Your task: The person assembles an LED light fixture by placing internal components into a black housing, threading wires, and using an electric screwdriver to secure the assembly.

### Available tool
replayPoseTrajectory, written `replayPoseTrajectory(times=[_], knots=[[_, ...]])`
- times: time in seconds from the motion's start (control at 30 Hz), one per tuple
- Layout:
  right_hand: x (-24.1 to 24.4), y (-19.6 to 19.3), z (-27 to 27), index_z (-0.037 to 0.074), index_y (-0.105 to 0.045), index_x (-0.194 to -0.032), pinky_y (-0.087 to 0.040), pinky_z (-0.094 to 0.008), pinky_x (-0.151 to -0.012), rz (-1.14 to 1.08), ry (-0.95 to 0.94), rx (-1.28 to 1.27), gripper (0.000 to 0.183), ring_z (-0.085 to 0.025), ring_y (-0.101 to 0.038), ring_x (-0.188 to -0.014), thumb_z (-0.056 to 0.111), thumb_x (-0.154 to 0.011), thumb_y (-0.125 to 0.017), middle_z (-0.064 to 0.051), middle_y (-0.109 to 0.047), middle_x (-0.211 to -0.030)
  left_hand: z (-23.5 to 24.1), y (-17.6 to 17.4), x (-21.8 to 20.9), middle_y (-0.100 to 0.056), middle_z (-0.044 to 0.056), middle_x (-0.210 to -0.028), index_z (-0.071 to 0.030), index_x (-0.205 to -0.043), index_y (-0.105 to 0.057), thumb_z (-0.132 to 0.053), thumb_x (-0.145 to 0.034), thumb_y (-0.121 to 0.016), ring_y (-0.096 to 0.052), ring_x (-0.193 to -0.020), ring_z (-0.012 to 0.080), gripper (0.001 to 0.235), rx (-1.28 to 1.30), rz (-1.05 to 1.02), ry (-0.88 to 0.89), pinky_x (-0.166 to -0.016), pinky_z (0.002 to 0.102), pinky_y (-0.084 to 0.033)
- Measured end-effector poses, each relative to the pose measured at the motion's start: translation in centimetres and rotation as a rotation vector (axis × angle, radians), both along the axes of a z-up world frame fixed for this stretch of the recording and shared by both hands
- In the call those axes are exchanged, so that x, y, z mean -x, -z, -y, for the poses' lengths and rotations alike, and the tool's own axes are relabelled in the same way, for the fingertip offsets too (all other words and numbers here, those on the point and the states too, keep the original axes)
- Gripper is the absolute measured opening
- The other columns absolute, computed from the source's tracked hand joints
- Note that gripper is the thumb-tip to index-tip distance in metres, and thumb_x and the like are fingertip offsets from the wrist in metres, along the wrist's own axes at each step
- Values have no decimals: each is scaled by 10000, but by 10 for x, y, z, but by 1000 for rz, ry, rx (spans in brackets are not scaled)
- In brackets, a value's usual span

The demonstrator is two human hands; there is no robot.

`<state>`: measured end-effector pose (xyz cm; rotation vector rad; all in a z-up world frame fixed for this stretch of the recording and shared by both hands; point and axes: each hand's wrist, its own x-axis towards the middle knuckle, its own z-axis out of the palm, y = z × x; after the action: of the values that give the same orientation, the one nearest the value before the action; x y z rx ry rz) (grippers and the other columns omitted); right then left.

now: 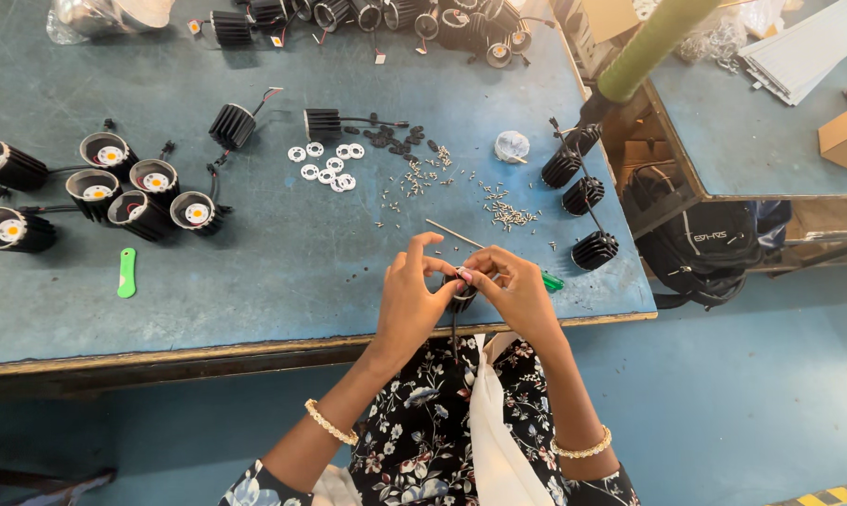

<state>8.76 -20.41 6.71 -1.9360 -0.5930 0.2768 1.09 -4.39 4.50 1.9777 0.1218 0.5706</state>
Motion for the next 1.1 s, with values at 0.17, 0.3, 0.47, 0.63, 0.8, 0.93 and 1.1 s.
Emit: replayPoseTrajectory(times=[0.17,0.3,0.47,0.63,0.8,0.93,1.1], knots=[[2,4,1,15,-711,-1062,-507,-234,-676,-9,10,-55,198,-67,-631,-802,159,-932,-746,-38,-720,-855,0,0,-2,-749,-11,-864,-121,-1305,-521,-108,-829,-775,-601,-917,221,540,3,-14,20,-942,418,-440],[3,3,4,15,-740,-1074,-566,-245,-732,-21,-9,-48,201,-69,-662,-860,148,-922,-734,-23,-753,-926,-9,4,-4,-750,-6,-865,-115,-1275,-558,-90,-821,-759,-617,-934,211,497,-15,-3,118,-900,394,-466],[2,-4,9,12,-764,-1083,-579,-254,-714,-115,-67,-42,199,-78,-659,-877,116,-914,-743,-38,-763,-997,-27,7,-10,-768,-4,-827,-111,-1216,-635,-115,-812,-784,-574,-846,216,431,-10,-38,276,-835,358,-478],[-1,-3,13,29,-775,-1138,-565,-240,-706,-62,-118,-28,251,-78,-644,-892,47,-896,-713,-47,-745,-1073,-35,11,-13,-780,-16,-881,-115,-1108,-738,-107,-814,-773,-590,-869,184,297,26,-34,287,-806,335,-495],[0,10,12,18,-778,-1127,-561,-231,-740,-94,-99,-131,234,-81,-640,-928,28,-905,-707,-44,-709,-1054,-34,18,-12,-783,8,-912,-136,-1047,-791,-110,-810,-786,-599,-874,194,238,63,18,282,-805,334,-504],[9,9,7,23,-783,-1103,-527,-235,-735,-42,-50,-160,212,-98,-629,-937,30,-905,-707,-45,-688,-1059,-32,22,-10,-768,44,-934,-126,-1012,-806,-126,-813,-799,-609,-878,215,199,64,59,263,-790,345,-506],[18,-20,-10,60,-783,-1125,-501,-276,-711,360,3,-34,266,-159,-605,-896,29,-874,-699,-70,-682,-1030,-25,23,-9,-762,56,-925,-119,-997,-804,-146,-833,-800,-646,-890,216,166,108,73,218,-794,346,-510]])
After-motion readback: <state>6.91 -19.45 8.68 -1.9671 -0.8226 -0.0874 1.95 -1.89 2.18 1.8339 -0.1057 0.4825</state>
